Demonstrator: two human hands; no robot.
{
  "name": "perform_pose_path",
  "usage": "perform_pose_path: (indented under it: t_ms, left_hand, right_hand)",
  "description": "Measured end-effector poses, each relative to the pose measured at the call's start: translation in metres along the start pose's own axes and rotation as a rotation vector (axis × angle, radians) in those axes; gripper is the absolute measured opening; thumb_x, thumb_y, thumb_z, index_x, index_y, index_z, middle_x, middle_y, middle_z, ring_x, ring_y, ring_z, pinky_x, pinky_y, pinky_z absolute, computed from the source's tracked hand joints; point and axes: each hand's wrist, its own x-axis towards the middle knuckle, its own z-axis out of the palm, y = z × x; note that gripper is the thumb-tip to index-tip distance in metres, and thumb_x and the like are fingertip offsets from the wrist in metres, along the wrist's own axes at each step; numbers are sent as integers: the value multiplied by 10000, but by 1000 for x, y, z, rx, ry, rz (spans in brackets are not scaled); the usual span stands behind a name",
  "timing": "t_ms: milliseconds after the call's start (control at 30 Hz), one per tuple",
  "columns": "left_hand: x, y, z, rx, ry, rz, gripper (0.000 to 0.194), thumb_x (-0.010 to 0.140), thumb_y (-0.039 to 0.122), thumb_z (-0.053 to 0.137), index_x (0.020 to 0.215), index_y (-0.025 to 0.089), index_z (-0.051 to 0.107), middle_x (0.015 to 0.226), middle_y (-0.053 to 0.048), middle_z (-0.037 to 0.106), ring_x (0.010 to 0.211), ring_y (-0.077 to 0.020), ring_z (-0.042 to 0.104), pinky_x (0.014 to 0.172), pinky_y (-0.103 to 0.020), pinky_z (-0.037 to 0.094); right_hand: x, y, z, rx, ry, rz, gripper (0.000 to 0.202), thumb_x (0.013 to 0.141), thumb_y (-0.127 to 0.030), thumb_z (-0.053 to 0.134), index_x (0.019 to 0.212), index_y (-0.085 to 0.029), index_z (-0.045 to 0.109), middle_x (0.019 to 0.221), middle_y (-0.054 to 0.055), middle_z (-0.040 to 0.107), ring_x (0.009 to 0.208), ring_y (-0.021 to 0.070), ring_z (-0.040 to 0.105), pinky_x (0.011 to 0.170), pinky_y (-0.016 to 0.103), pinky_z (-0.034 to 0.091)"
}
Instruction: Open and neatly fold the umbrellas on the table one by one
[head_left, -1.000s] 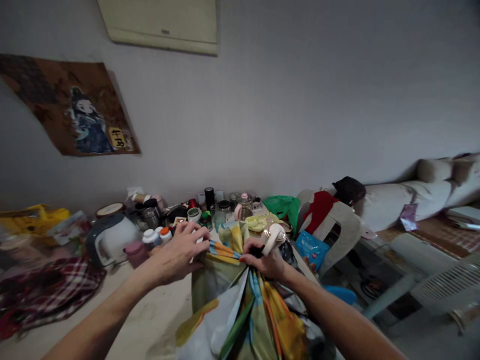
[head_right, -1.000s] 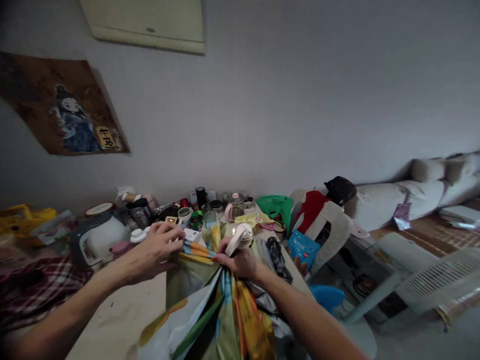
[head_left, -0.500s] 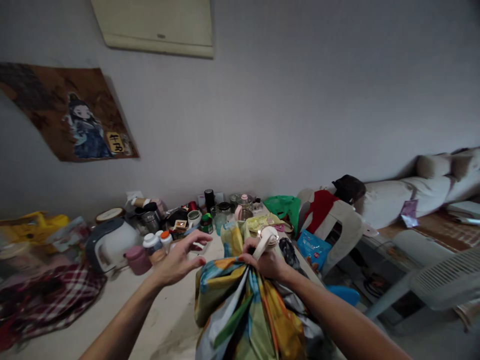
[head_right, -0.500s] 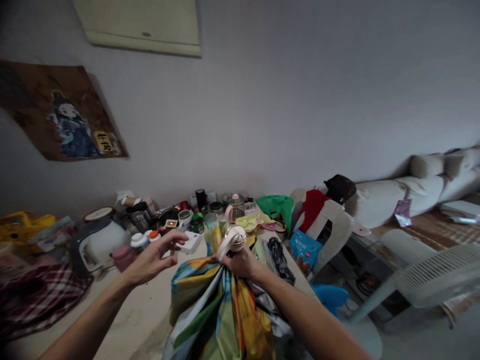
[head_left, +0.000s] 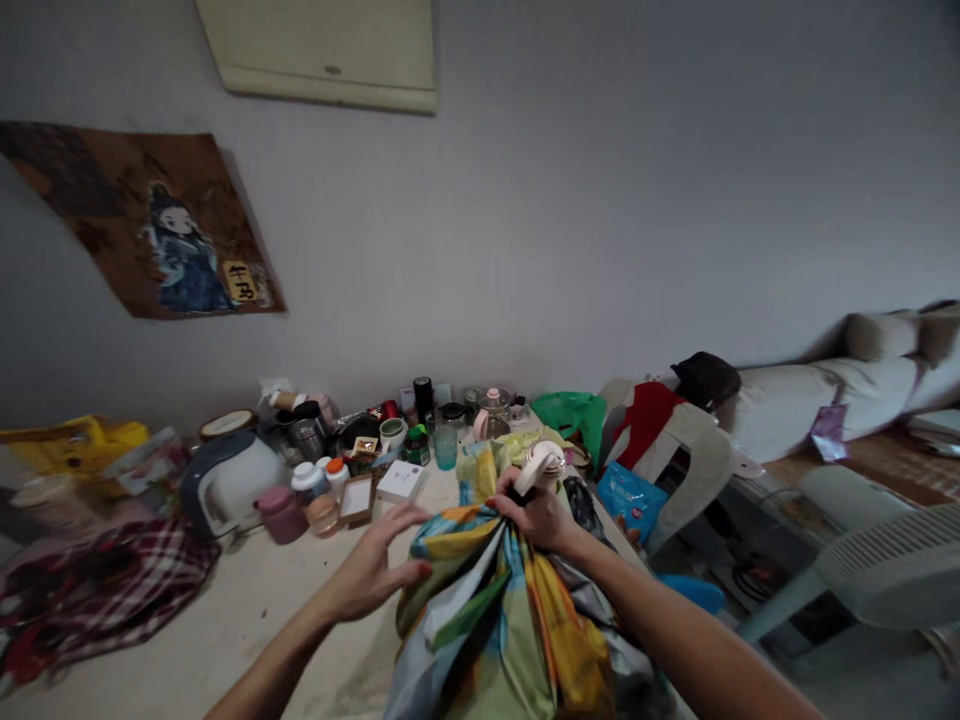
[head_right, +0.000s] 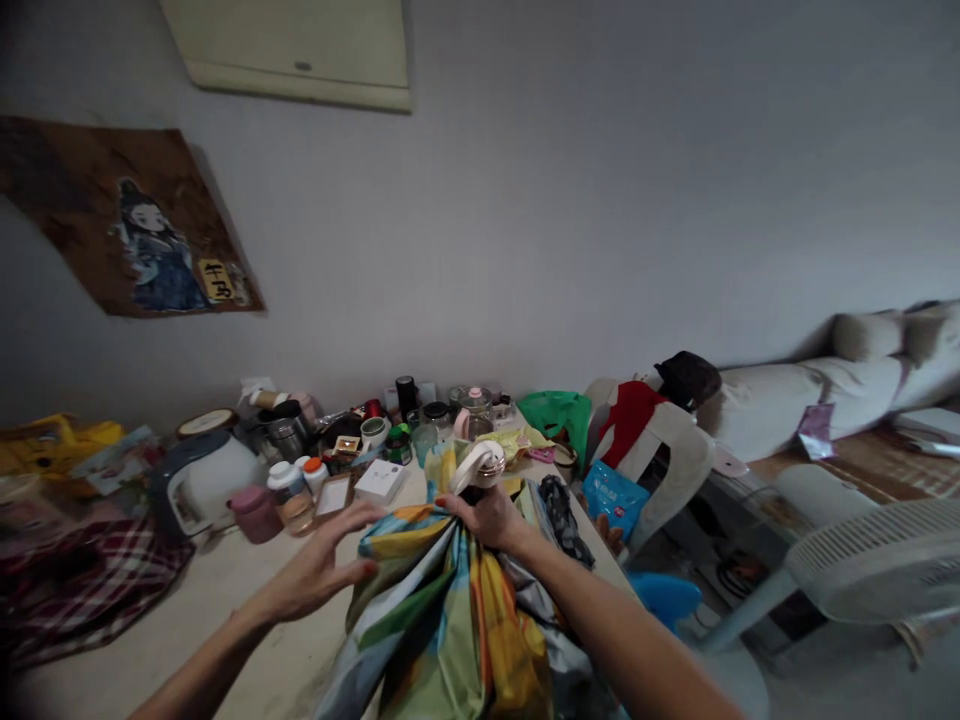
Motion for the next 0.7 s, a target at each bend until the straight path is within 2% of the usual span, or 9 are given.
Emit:
perform_pose_path:
  t_ms: [100,200,300,333,433,500,600,667,700]
  left_hand:
    - [-5,-14,13,135,212,-68,260,859,360,490,771,168,643,784,-72,655,764,-208,605,731,-326,482]
    - [-6,-25,6,32,441,-179,270,836,398,525,834,159,651,823,-78,673,771,-215,627,719,-332,507]
    - [-7,-17,-7,-54,488,-131,304,854,418,527,983,165,636,974,-101,656,887,-222,631,763,-337,525]
    - [-7,-10,-10,-15,433,-47,309,852,410,549,1046,185,634,1095,-115,622,1002,-237,601,838,-360,512]
    - [0,16,-11,236,115,168,403,758,396,698,1145,296,645,1362,-100,448,1253,-302,414,1032,-478,384]
    - [7,31,-9,371,-78,192,425,700,398,754,1111,330,669,1384,-86,421,1270,-333,368,1054,-541,337]
    - [17,37,-13,398,-371,217,287,709,448,731,951,295,720,1370,-82,438,1270,-341,364,1047,-520,352]
    - [22,31,-20,382,-463,236,299,715,479,715,945,288,717,1346,-87,454,1254,-325,389,1048,-494,355]
    - [25,25,-25,393,-435,229,317,723,473,710,982,290,707,1328,-93,465,1235,-315,407,1046,-494,352]
  right_hand:
    - [0,-2,2,7,-15,5,249,766,-439,625,653,-223,573,589,-5,551,585,165,513,572,281,459]
    - [0,-4,2,28,-8,11,238,767,-412,621,651,-215,556,598,-6,554,586,157,518,574,274,461]
    - [1,-5,1,42,-8,23,211,766,-383,604,665,-208,543,606,-7,549,597,153,516,593,272,464]
    - [1,-6,2,45,-16,24,207,761,-379,603,665,-209,537,607,-8,545,601,151,511,604,273,467]
    - [1,-8,8,78,-67,28,206,735,-376,618,660,-214,514,621,-11,539,616,148,499,648,278,480]
    - [1,-10,12,115,-105,45,213,725,-378,624,654,-217,503,634,-12,539,627,146,495,670,282,487]
    - [1,-10,14,146,-134,70,220,710,-389,633,659,-217,505,655,-12,537,637,148,495,677,292,487]
    - [1,-9,13,145,-140,84,223,704,-397,639,671,-216,512,654,-14,531,633,149,492,659,295,482]
    - [0,-9,12,145,-141,90,226,706,-401,641,681,-215,516,654,-15,530,632,150,493,649,295,479]
